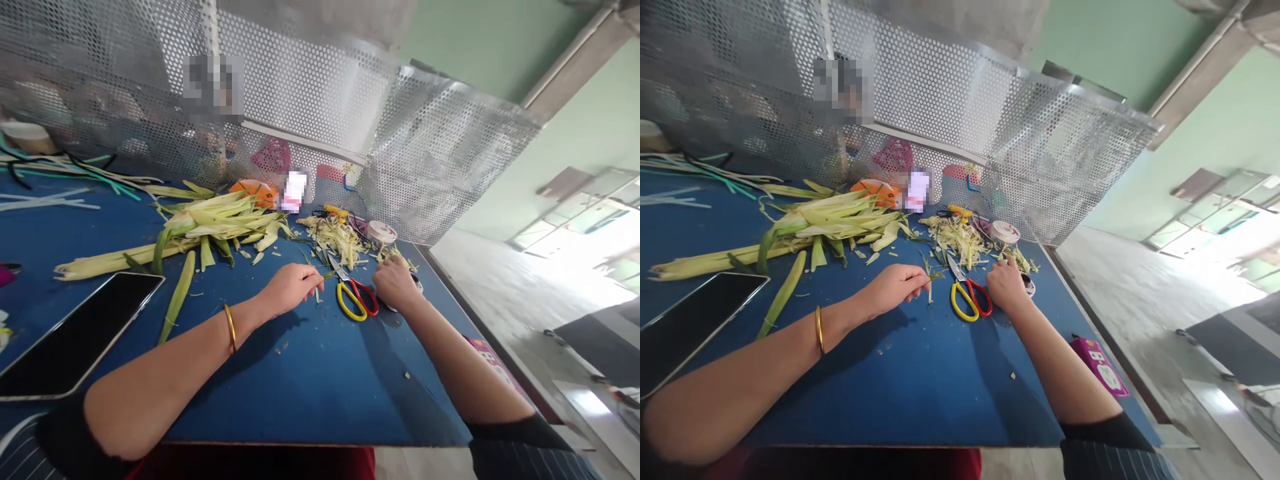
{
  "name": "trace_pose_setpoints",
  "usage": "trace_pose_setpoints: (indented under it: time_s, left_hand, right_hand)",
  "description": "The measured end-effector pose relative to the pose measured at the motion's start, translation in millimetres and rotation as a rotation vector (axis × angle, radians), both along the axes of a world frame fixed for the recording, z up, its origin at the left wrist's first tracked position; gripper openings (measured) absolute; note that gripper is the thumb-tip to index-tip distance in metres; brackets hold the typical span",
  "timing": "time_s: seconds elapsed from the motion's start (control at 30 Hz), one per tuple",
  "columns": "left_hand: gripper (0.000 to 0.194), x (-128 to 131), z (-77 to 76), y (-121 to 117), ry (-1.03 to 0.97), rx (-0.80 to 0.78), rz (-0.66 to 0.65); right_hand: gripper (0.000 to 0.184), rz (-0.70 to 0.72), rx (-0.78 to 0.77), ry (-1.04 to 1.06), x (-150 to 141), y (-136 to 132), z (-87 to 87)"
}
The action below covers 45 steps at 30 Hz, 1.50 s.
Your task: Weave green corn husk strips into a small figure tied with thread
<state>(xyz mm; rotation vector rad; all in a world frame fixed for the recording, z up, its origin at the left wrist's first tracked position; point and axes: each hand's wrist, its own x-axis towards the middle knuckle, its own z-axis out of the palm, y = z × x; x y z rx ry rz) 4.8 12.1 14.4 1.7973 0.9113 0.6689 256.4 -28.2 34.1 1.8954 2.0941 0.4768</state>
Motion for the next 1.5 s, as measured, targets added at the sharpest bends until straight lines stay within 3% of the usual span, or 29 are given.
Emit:
trace_pose_setpoints:
  time_s: [0.23,0.37,0.47,0.7,0.87,1.17,1.27,1.4,1.43,1.5]
  left_hand:
    - [0.021,0.1,6.7,-2.7,-0.095,-0.258,0.015]
    - [0.021,2.2,6.8,-2.9,-0.121,-0.388,0.027]
    - [0.021,2.6,5.7,-2.4,-0.138,-0.462,0.018]
    - [0.018,3.2,3.0,-6.0,-0.094,-0.531,-0.026]
    - [0.02,5.0,0.3,-11.1,-0.093,-0.595,-0.069]
    - [0.015,5.3,-10.3,-16.1,-0.008,-0.775,-0.357]
    - [0.018,7.3,-12.9,-14.7,-0.083,-0.903,-0.378]
    - [0.023,6.3,-9.5,-4.8,-0.143,-0.962,-0.191]
    - [0.023,5.0,-8.3,-1.0,-0.143,-0.951,-0.134]
    - [0.024,1.7,-6.3,6.7,-0.15,-0.92,-0.056]
  right_hand:
    - [0.02,-0.133,0.07,0.076,8.4,8.3,-7.8]
    - [0.023,-0.236,0.313,0.342,9.9,-6.1,-6.3]
    - [0.017,-0.108,0.475,0.524,0.2,-22.1,-13.8]
    - [0.023,0.368,0.474,0.315,-42.2,-59.4,-53.4]
    - [0.022,0.478,0.392,0.341,-77.7,-82.2,-55.8]
    - [0.022,0.618,0.402,0.355,-136.0,-101.5,-48.5]
    - [0.02,0.615,0.39,0.344,-140.1,-104.5,-51.8]
    - [0.021,0.594,0.448,0.48,-117.6,-105.3,-53.8]
    - [0.02,0.505,0.473,0.538,-107.3,-102.2,-53.3]
    - [0.019,0.144,0.466,0.606,-84.9,-89.9,-51.3]
